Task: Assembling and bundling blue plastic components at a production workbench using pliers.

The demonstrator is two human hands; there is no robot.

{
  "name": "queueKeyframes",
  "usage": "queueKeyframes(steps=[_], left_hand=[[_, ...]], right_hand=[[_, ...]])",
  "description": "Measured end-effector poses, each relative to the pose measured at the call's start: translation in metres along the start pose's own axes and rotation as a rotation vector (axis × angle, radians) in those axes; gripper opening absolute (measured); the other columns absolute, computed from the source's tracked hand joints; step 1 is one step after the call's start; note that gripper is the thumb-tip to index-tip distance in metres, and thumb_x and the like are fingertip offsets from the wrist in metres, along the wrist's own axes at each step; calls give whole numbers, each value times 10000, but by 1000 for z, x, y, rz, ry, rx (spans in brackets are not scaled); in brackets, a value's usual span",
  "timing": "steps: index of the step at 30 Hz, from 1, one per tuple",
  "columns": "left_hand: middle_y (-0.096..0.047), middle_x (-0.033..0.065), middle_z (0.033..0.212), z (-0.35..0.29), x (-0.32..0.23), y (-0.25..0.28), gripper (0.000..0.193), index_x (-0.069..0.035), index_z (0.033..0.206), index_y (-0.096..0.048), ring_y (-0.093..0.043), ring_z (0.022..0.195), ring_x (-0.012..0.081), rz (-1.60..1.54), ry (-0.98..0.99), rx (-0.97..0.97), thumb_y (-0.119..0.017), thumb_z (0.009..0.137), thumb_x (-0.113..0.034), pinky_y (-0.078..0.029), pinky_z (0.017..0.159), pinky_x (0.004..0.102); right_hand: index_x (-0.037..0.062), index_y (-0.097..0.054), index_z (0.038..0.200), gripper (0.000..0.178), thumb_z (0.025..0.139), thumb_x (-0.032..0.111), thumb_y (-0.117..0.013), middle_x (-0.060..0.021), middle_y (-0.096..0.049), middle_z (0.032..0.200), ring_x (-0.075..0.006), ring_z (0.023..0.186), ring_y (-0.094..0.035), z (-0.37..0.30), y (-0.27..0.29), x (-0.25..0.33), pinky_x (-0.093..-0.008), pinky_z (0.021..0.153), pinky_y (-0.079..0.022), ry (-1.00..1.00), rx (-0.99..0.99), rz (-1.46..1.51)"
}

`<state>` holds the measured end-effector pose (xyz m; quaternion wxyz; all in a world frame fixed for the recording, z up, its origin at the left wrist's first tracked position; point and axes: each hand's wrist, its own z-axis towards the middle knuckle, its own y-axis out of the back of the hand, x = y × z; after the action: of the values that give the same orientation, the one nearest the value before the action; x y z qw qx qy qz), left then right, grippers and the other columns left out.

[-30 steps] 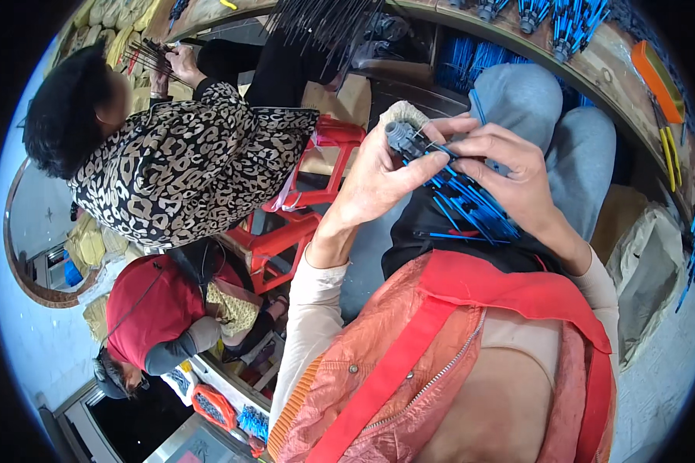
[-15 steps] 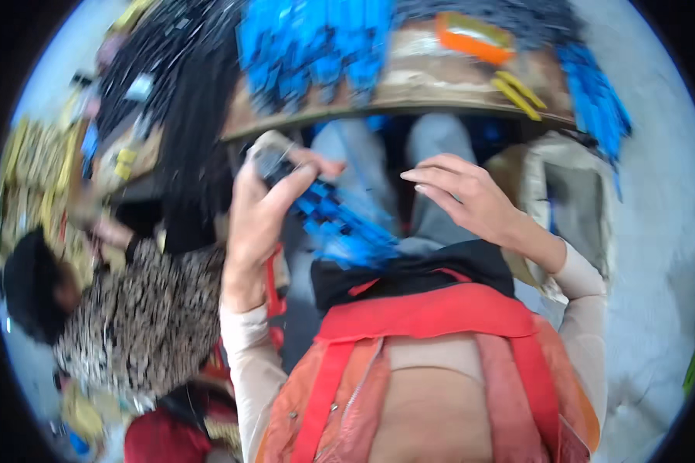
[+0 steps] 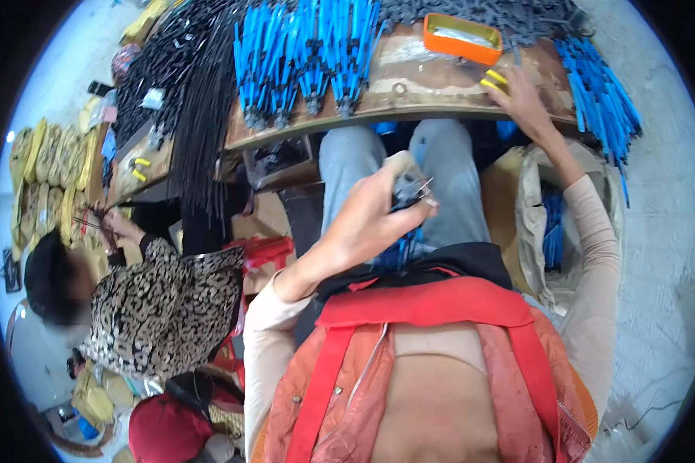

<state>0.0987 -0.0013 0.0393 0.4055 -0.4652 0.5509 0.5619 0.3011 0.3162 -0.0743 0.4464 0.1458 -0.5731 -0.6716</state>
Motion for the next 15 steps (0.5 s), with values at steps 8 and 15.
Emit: queueKeyframes(steps=[8, 15], left_hand=[[-696, 81, 830, 16, 2, -1, 109, -16, 939, -515, -675, 864, 136, 82, 100, -29, -616, 905, -36, -520, 809, 284], [-657, 122, 708, 8, 13, -2, 236, -9, 935, -539, -646, 661, 171, 16, 56, -183, -714, 824, -123, -483, 616, 334]], right_hand=[[38, -612, 1075, 336, 1015, 348, -495, 0, -546, 692, -67, 579, -527, -44, 72, 108, -211, 551, -395, -381, 506, 1045], [155, -531, 1390, 600, 822, -24, -605, -168, -523, 1175, -330, 1081, -536, -80, 89, 183, -413, 930, -438, 234, 105, 157]])
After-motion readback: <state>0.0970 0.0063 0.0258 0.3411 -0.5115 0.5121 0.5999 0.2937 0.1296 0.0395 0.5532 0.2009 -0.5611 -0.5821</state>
